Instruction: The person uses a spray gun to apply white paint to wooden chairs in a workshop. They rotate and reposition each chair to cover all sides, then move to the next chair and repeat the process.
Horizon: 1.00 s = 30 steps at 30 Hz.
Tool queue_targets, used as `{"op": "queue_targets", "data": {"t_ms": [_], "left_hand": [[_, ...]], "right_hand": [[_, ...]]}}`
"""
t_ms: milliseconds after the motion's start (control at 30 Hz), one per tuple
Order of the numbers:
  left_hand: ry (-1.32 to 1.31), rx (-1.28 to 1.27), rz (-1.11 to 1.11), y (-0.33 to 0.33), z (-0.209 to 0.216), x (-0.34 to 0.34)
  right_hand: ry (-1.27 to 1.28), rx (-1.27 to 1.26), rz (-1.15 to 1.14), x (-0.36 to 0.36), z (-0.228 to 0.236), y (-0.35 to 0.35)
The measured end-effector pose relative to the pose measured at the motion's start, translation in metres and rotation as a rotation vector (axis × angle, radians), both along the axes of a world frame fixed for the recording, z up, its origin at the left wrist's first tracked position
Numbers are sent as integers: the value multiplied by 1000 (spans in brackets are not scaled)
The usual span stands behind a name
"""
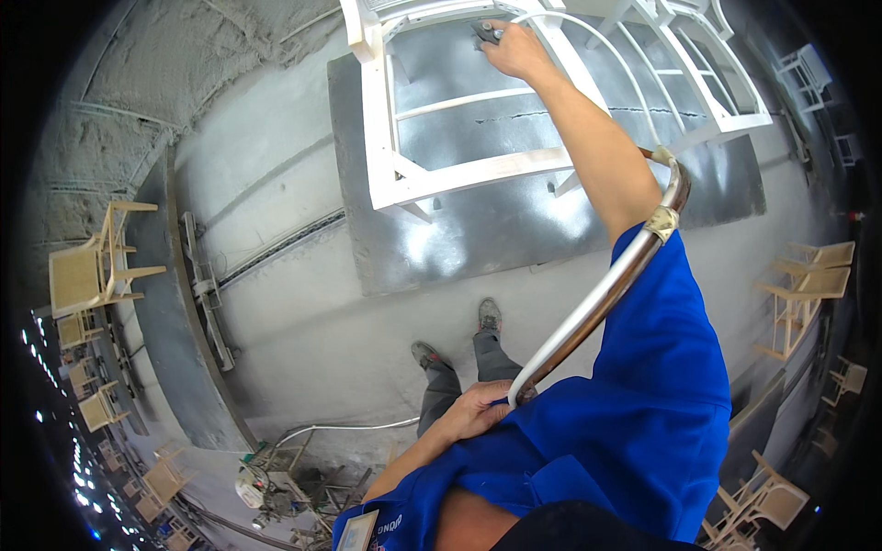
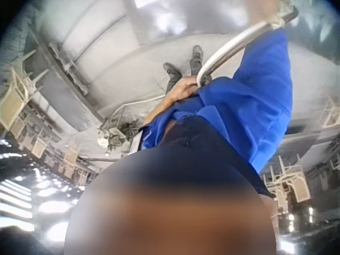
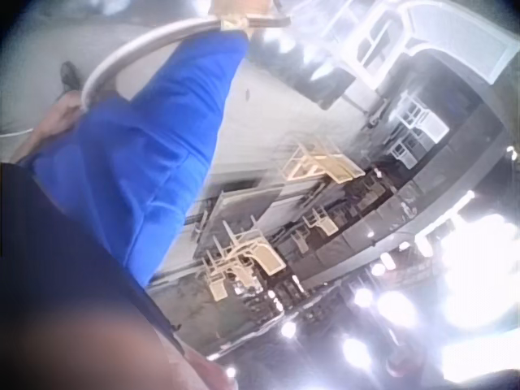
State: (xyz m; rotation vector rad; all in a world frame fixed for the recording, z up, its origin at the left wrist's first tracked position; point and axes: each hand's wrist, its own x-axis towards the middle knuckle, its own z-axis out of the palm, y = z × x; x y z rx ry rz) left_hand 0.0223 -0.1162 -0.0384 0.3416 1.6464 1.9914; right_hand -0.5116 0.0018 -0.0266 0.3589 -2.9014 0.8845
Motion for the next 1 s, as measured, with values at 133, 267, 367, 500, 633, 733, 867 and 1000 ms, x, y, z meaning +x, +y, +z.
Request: {"op": "queue_targets", "data": {"t_ms": [133, 267, 367, 500, 633, 733, 867, 1000], "left_hand": [[-47, -14, -98, 7, 4, -8], [59, -91, -97, 10, 7, -12], [96, -21, -121, 10, 9, -12], [91, 14, -173, 14, 11, -10], [-10, -10, -232, 19, 13, -4], [120, 0, -181, 18, 15, 2], [162, -56, -182, 12, 16, 9], [192, -20, -161, 12, 11, 12]], "right_hand": [[-349, -299, -16, 22, 32, 6], [42, 94, 362, 49, 52, 25], [112, 20, 291, 60, 70, 36], [214, -381, 234, 49, 115, 31], [128, -313, 414, 51, 158, 14], [55, -279, 572, 83, 175, 14], [110, -44, 764, 135, 186, 23], [220, 47, 794, 132, 185, -7]]}}
